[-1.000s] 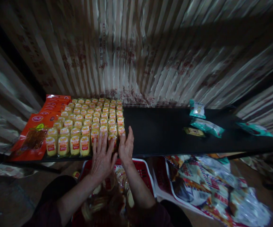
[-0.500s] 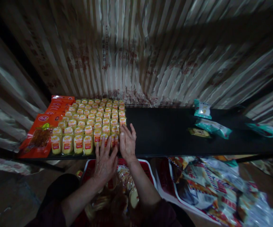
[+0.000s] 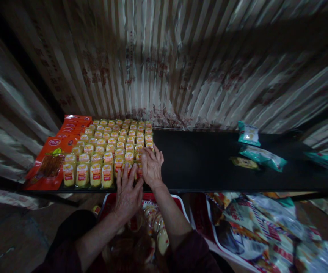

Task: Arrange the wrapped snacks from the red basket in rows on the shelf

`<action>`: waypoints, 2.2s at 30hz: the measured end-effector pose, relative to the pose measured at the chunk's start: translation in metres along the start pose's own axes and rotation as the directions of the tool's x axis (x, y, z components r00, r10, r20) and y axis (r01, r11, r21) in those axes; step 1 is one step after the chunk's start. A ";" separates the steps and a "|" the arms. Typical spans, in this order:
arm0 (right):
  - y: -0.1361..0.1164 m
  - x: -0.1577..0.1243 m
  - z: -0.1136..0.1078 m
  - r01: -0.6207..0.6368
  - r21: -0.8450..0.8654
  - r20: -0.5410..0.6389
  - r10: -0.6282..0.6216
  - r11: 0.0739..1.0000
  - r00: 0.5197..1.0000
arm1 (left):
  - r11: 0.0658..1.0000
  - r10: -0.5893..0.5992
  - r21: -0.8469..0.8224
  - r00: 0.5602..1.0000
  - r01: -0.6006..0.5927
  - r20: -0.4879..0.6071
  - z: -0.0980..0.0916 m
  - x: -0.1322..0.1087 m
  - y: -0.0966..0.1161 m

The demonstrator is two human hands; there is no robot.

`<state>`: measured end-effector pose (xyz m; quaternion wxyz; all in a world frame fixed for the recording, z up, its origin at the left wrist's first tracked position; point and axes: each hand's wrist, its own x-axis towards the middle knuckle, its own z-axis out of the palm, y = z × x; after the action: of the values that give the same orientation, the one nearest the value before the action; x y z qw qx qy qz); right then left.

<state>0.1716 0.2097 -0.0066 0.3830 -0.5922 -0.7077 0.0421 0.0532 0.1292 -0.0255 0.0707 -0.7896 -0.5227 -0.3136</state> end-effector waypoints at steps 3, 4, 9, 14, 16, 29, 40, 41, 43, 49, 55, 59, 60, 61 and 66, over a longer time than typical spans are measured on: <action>0.003 -0.002 -0.002 0.003 0.018 -0.026 -0.002 1.000 1.000 | 1.000 0.006 -0.016 1.000 -0.006 -0.012 -0.001 0.001 -0.001; 0.005 -0.003 -0.003 -0.009 0.024 -0.044 0.010 1.000 0.999 | 1.000 0.011 -0.024 1.000 -0.011 -0.013 -0.002 0.001 -0.002; 0.019 -0.010 -0.012 -0.139 0.059 -0.205 0.148 0.988 0.967 | 0.998 -0.001 -0.058 1.000 0.000 -0.018 -0.005 0.011 -0.004; 0.019 -0.024 -0.017 -0.122 0.033 -0.180 0.126 0.992 0.975 | 0.997 -0.018 -0.071 0.999 0.016 -0.037 -0.009 0.025 -0.003; 0.012 -0.031 -0.017 -0.056 -0.019 -0.173 0.052 0.998 0.984 | 0.998 -0.028 -0.059 0.998 0.025 -0.054 -0.010 0.025 -0.004; -0.002 -0.044 -0.008 0.037 -0.093 -0.160 -0.052 0.995 0.986 | 0.997 -0.078 -0.007 0.997 0.078 0.010 0.000 0.016 -0.009; -0.003 -0.043 -0.007 0.051 -0.062 -0.134 -0.059 0.997 0.989 | 0.998 -0.062 -0.010 0.998 0.062 0.010 0.001 0.018 -0.010; -0.003 -0.043 -0.007 0.055 -0.063 -0.132 -0.063 0.997 0.989 | 0.998 -0.059 -0.014 0.998 0.059 0.009 0.002 0.018 -0.010; -0.002 -0.044 -0.008 0.061 -0.067 -0.128 -0.069 0.996 0.989 | 0.998 -0.058 -0.020 0.998 0.058 0.014 0.003 0.019 -0.010; 0.000 -0.044 -0.007 0.123 -0.075 -0.141 -0.133 0.990 0.981 | 0.998 -0.064 -0.025 0.998 0.063 -0.012 0.006 0.020 -0.011; 0.000 -0.046 -0.007 0.123 -0.058 -0.142 -0.130 0.991 0.981 | 0.998 -0.056 -0.036 0.998 0.056 -0.002 0.006 0.021 -0.014; 0.004 -0.045 -0.008 0.053 -0.013 -0.194 -0.054 0.999 0.980 | 0.997 -0.064 -0.047 0.998 0.065 0.006 0.004 0.023 -0.016; 0.006 -0.043 -0.008 0.017 -0.004 -0.202 -0.017 1.000 0.979 | 0.997 -0.064 -0.049 0.998 0.064 -0.002 0.004 0.023 -0.016; 0.009 -0.042 -0.007 -0.024 0.005 -0.203 0.024 1.000 0.979 | 0.997 -0.063 -0.049 0.998 0.062 -0.013 0.004 0.023 -0.016; 0.019 -0.033 0.001 -0.171 0.074 -0.150 0.180 0.983 0.972 | 0.998 -0.063 -0.029 0.998 0.063 -0.029 0.007 0.022 -0.015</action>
<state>0.1864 0.1874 -0.0337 0.4496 -0.6421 -0.6188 0.0507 0.0487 0.1564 -0.0215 0.0577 -0.7688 -0.5418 -0.3348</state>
